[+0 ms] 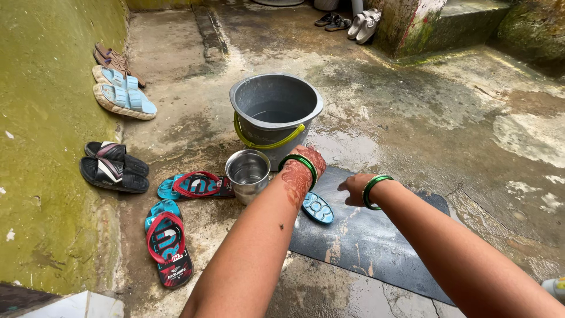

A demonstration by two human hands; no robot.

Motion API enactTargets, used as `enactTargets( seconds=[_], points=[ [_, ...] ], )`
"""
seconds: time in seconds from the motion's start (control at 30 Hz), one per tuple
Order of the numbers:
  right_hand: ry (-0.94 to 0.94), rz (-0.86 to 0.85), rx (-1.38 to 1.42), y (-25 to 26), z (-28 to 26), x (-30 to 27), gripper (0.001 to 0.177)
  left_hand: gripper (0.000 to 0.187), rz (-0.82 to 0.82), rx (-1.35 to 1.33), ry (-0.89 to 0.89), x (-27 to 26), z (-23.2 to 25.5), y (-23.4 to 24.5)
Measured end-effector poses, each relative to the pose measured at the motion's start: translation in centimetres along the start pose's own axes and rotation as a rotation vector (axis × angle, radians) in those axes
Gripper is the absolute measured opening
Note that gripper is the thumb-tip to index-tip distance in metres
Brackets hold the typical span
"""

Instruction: The person scrubs a black mat on a concrete floor using a small blue brush and soapy water.

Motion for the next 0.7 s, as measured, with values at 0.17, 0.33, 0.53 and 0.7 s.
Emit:
enactTargets(
  seconds=[0.17, 0.33, 0.53, 0.7],
  points=[
    [0.0, -0.016, 0.002, 1.1, 0.0, -1.3, 0.059, 0.023, 0.074, 0.053, 0.007, -0.8, -0.7, 3.5],
    [-0.001, 0.044, -0.011, 0.7, 1.9, -1.7, 0.056, 0.019, 0.185, 0.079, 0.007, -0.1, -0.1, 5.5],
    [0.006, 0.161, 0.073, -1.6, 4.9, 0.1, 0.049, 0.021, 0.289, 0.095, -0.012, 2.3, 1.7, 6.1],
    [0.056, 0.307, 0.143, -3.6, 5.3, 3.1, 0.041, 0.022, 0.284, 0.077, 0.008, 5.5, 2.0, 3.2]
  ],
)
Point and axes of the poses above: each hand's wrist, its own x-axis towards the middle knuckle, its own y-axis out of the back of the hand, z = x × y, the point moved 9 cm from there along x, towards the middle knuckle, and after that the axes turned 13 degrees about -x, right-handed, at the moved point
